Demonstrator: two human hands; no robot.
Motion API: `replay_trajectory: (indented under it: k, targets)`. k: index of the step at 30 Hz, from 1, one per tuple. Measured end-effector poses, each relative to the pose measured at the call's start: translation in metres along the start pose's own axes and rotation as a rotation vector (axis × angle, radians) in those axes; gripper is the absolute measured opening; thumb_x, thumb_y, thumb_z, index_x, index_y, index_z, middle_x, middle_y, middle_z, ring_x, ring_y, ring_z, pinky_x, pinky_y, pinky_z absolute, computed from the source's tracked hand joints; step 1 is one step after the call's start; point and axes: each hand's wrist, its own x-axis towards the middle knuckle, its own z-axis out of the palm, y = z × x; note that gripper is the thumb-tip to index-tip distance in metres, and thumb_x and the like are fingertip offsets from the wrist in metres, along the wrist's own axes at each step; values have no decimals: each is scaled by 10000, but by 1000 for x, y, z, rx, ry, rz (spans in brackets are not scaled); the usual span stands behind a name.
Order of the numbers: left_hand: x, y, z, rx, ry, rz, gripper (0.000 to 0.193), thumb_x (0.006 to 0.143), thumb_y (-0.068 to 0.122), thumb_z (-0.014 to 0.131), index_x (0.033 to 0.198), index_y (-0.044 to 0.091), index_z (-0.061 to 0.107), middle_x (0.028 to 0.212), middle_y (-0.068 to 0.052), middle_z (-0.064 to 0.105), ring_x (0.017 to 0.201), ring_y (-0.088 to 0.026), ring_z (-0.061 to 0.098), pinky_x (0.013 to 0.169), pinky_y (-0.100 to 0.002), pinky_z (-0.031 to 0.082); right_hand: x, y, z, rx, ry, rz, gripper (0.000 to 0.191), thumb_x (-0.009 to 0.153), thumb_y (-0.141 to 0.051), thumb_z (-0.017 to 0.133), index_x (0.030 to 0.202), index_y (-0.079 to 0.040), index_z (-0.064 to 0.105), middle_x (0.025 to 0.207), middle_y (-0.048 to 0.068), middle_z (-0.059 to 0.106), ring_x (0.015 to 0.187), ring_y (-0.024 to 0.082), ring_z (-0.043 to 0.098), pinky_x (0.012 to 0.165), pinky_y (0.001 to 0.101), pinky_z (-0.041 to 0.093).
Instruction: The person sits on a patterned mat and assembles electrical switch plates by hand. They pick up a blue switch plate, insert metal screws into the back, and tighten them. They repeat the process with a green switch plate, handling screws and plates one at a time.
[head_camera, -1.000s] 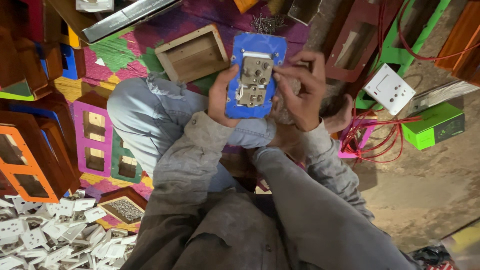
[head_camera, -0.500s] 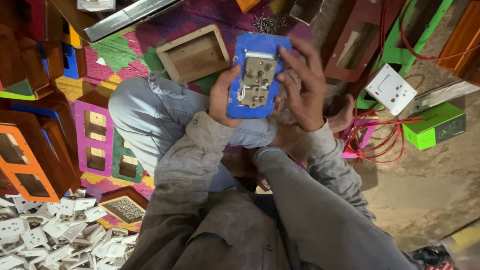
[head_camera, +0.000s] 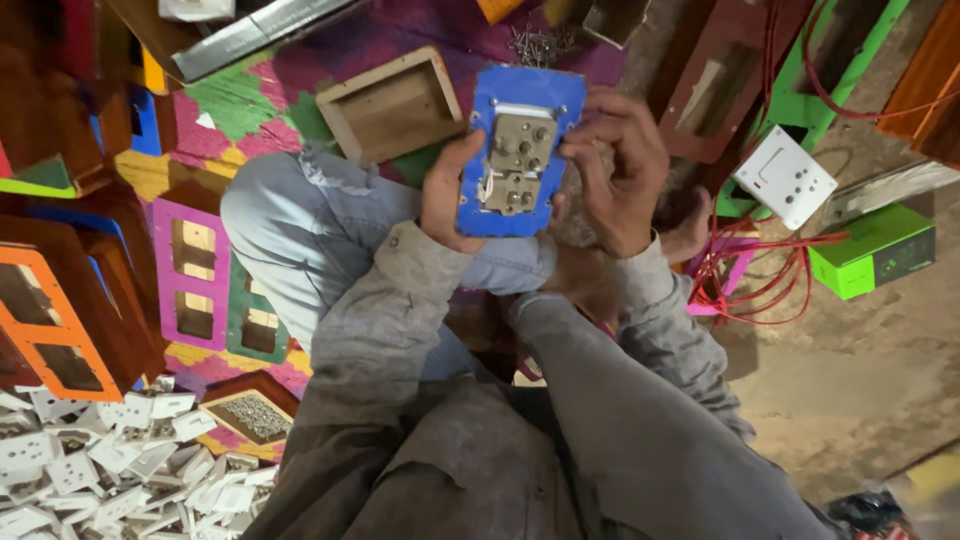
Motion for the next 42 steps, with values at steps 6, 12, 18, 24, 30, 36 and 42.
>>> replay_trajectory:
  k: [6,12,18,24,30,36,42]
  targets:
    - [2,-3,-4,-65,49,27,522,1062,398,526,1400,5,586,1288,-193,694,1138,-360,697,992,-581,560,-5,5,-1,79,-11,241,237,916,18,744,1142,-43,706,1249,92,662,1146,226,665,928,356,580]
    - [0,-1,-2,-16,19,35,526,1069,407,533,1401,3,588,1285,-190,690,1139,-346,695,987,-544,579,-9,11,1,135,2,249,282,962,-2,749,1228,-28,659,1259,116,660,1121,243,671,932,389,599]
    - [4,-5,-5,16,3,130,504,1100,385,554,1431,5,541,1265,-173,680,1097,-310,688,958,-483,566,-7,-1,-1,-188,-56,-36,420,922,-130,822,1289,-106,620,1355,117,593,1282,272,587,1069,416,518]
    - [14,-21,2,517,96,550,702,1081,356,613,1644,199,225,1439,-25,519,1265,-171,561,1064,-360,508,-37,-14,16,-85,-299,-122,770,791,-309,831,1435,-38,507,1496,235,450,1375,394,488,1129,445,422]
    - [0,-29,21,964,221,561,735,1062,339,645,1634,133,233,1309,-165,499,1114,-254,477,938,-352,434,-56,5,23,115,23,143,442,1110,-132,612,1499,9,458,1488,137,556,1379,249,565,1184,362,458]
    - [-32,-17,43,1419,312,996,687,861,56,860,1382,-10,417,1289,-141,575,1194,-224,592,1034,-375,505,-49,4,-23,487,-146,408,395,1148,-164,524,1490,31,502,1385,60,623,1278,140,578,1123,297,473]
    - [-70,2,43,1027,281,462,364,824,-17,856,1138,-36,673,1038,-99,748,915,-163,729,817,-310,604,-52,12,-35,439,-477,421,386,1095,-190,568,1407,38,563,1282,37,657,1180,103,584,1040,277,480]
